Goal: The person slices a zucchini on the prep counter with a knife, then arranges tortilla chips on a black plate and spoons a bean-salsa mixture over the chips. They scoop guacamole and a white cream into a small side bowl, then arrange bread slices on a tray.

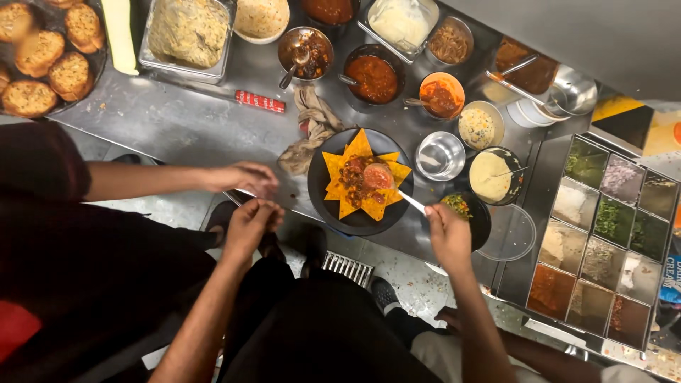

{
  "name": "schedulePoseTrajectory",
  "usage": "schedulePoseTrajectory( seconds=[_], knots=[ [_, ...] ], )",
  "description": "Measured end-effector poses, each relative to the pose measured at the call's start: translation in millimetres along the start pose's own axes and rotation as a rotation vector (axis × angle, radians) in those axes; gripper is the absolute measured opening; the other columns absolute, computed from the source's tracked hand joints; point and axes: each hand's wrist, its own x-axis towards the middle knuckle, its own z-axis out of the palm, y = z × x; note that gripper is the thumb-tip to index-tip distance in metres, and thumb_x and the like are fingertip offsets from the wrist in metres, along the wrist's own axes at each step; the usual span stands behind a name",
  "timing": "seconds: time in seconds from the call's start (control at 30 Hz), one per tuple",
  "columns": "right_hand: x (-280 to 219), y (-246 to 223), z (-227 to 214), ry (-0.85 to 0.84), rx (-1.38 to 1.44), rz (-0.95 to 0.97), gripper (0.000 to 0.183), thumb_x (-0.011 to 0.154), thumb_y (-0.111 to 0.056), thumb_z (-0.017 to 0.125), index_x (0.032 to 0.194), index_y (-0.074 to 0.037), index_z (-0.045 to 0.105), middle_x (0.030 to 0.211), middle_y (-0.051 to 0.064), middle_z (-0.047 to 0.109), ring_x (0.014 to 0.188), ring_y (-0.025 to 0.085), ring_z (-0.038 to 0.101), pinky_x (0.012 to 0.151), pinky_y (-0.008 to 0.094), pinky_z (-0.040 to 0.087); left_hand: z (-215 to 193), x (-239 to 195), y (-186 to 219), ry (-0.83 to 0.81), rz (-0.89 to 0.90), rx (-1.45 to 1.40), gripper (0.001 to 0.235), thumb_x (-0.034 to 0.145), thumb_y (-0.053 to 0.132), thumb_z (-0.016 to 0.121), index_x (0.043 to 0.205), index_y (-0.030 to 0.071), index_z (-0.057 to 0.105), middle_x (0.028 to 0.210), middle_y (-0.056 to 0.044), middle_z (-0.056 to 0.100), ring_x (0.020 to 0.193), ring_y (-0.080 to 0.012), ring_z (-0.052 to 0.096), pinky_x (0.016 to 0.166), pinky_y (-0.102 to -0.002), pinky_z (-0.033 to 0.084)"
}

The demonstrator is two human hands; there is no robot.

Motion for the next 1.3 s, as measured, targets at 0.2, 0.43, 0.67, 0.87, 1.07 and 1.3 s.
schedulePoseTrajectory(
  seconds=[0.2, 0.43, 0.67, 0.87, 1.07, 1.3],
  knots=[
    [-4, -20, 6, 0.067, -0.060, -0.030, 0.019, 0.103, -0.019, 0.061, 0.096, -0.003, 0.068, 0.069, 0.017, 0.060, 0.055, 0.029, 0.057, 0.055, 0.041, 0.044, -14, 5, -1, 0.008, 0.028, 0.043, 0.020, 0.102, 0.020, 0.059, 0.097, 0.003, 0.069, 0.090, -0.004, 0.074, 0.079, -0.0106, 0.066, 0.071, -0.027, 0.053],
    [-19, -2, 1, 0.160, -0.197, -0.206, 0.017, 0.102, -0.019, 0.064, 0.097, -0.003, 0.068, 0.079, 0.019, 0.065, 0.070, 0.035, 0.064, 0.063, 0.043, 0.048, -22, 18, 32, 0.165, 0.417, 0.557, 0.020, 0.097, 0.020, 0.064, 0.103, 0.002, 0.070, 0.086, -0.007, 0.070, 0.074, -0.0140, 0.065, 0.070, -0.028, 0.052],
    [-10, 48, 15, 0.003, 0.402, 0.199, 0.029, 0.107, -0.026, 0.061, 0.091, -0.002, 0.067, 0.070, -0.003, 0.049, 0.061, 0.006, 0.039, 0.054, 0.026, 0.032, -36, 28, 17, 0.093, 0.481, 0.370, 0.014, 0.096, 0.016, 0.064, 0.104, 0.005, 0.069, 0.087, -0.005, 0.070, 0.080, -0.0096, 0.065, 0.071, -0.028, 0.053],
    [49, 1, -17, -0.333, 1.003, 0.585, 0.021, 0.099, -0.021, 0.061, 0.091, -0.003, 0.059, 0.064, -0.005, 0.040, 0.052, 0.004, 0.032, 0.042, 0.023, 0.021, -60, 27, 5, 0.078, 0.525, 0.408, 0.008, 0.093, 0.010, 0.062, 0.094, 0.004, 0.068, 0.091, -0.007, 0.069, 0.086, -0.0144, 0.066, 0.079, -0.029, 0.053],
    [156, -97, -61, -0.389, 1.003, 0.473, 0.016, 0.099, -0.021, 0.059, 0.095, -0.005, 0.056, 0.065, -0.006, 0.039, 0.052, 0.002, 0.035, 0.040, 0.019, 0.022, -81, 6, 12, 0.153, 0.431, 0.358, 0.008, 0.091, 0.013, 0.065, 0.090, 0.006, 0.070, 0.084, -0.004, 0.070, 0.080, -0.0117, 0.064, 0.073, -0.028, 0.052],
    [282, -348, -51, -0.323, 0.834, 0.017, 0.022, 0.104, -0.023, 0.061, 0.093, -0.005, 0.056, 0.063, -0.006, 0.040, 0.046, 0.005, 0.030, 0.037, 0.023, 0.019, -122, 54, -86, 0.112, 0.614, 0.178, 0.009, 0.096, 0.011, 0.064, 0.091, 0.006, 0.068, 0.082, -0.001, 0.066, 0.080, -0.0078, 0.063, 0.074, -0.025, 0.053]
  ],
)
